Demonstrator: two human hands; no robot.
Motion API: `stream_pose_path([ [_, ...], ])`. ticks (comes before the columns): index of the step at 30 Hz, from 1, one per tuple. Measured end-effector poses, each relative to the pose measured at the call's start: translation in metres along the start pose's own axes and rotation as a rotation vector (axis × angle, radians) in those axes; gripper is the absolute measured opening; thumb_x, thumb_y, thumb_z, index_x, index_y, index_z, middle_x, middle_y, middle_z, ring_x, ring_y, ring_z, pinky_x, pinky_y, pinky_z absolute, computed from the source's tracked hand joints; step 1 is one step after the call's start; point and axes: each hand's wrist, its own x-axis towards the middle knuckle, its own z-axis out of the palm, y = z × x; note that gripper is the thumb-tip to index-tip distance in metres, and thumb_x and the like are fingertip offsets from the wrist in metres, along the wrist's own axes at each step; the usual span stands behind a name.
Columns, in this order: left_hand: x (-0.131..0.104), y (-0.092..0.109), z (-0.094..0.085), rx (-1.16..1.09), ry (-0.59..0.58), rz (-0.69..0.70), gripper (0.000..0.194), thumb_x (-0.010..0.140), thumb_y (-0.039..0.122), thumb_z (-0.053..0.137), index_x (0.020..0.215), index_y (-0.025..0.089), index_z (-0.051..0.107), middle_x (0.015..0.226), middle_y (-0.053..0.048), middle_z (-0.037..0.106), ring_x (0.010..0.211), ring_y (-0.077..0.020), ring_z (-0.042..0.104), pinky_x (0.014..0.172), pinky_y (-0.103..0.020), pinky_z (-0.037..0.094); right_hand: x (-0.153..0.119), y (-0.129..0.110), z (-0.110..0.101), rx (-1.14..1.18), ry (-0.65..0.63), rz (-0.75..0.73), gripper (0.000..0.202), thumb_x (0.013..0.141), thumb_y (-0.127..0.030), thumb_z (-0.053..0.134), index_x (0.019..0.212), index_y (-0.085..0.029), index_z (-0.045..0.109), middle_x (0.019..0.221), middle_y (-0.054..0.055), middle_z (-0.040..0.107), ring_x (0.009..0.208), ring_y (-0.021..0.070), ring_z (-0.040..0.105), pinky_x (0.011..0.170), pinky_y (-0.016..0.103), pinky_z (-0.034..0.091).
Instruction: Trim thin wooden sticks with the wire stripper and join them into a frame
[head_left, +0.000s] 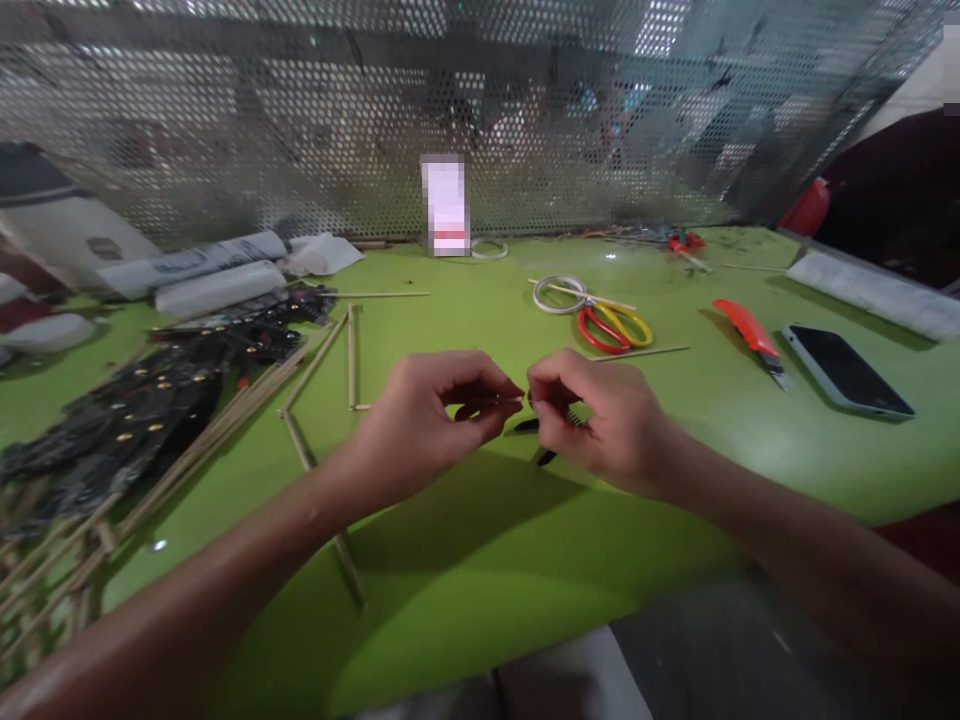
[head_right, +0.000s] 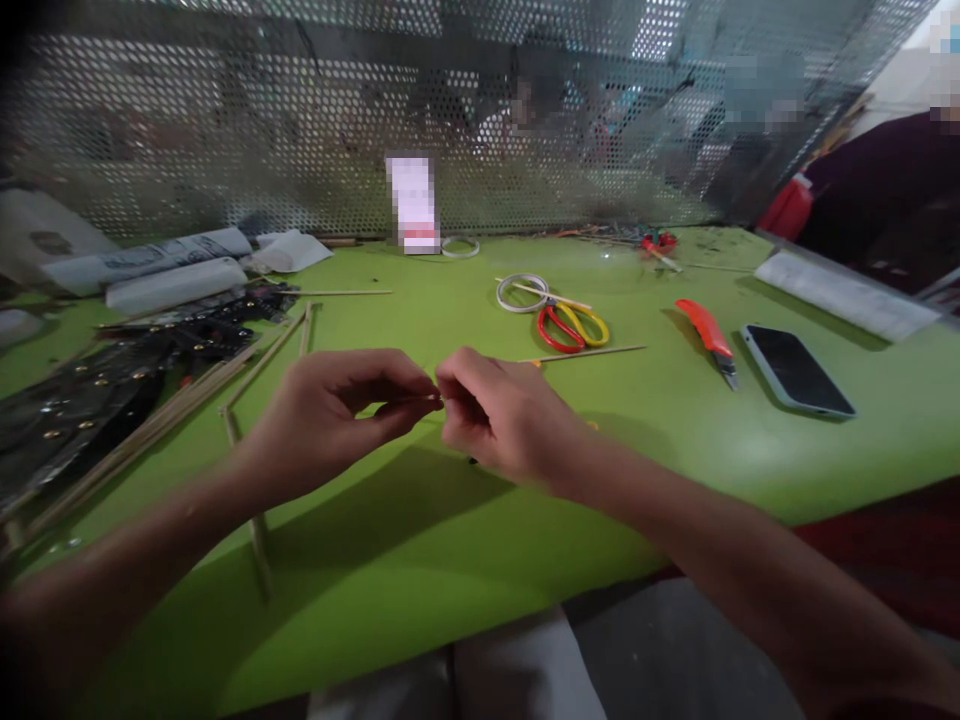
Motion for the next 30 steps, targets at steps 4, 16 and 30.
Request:
stream_pose_path([
  [4, 0.0, -0.0013, 0.0008, 0.039, 0.014, 0.037, 0.009, 0.081, 0.017, 0.063, 0.082, 0.011, 0.07, 0.079, -0.006, 0.072, 0.072, -0.0153, 0.066, 0.065, -0.025, 0.054, 0.0005, -0.0025, 0.0012, 0.017, -0.003, 0.023, 0.009, 0.081, -0.01, 0.049, 0.085, -0.019, 0.05, 0.066, -0.004, 0.055, 0.055, 0.0074, 0.047, 0.054, 0.02, 0.036],
  [16, 0.0003, 0.0011, 0.0007, 0.062, 0.012, 0.073, 0.008, 0.08, 0.015, 0.063, 0.079, 0.012, 0.071, 0.074, -0.004, 0.07, 0.066, -0.0122, 0.061, 0.06, -0.022, 0.05, 0.0, -0.0036, 0.0021, 0.053, 0.003, 0.051, 0.009, 0.081, -0.01, 0.051, 0.085, -0.019, 0.051, 0.065, -0.005, 0.053, 0.055, 0.0069, 0.046, 0.054, 0.02, 0.035],
  [30, -0.0018, 0.0079, -0.002, 0.31, -0.055, 0.079, 0.015, 0.085, 0.014, 0.056, 0.08, 0.013, 0.07, 0.067, 0.001, 0.065, 0.057, -0.0079, 0.051, 0.052, -0.019, 0.037, -0.0026, -0.0018, 0.0024, -0.14, 0.02, -0.049, 0.008, 0.085, -0.011, 0.049, 0.089, -0.016, 0.055, 0.068, -0.002, 0.056, 0.056, 0.0083, 0.048, 0.055, 0.022, 0.034],
])
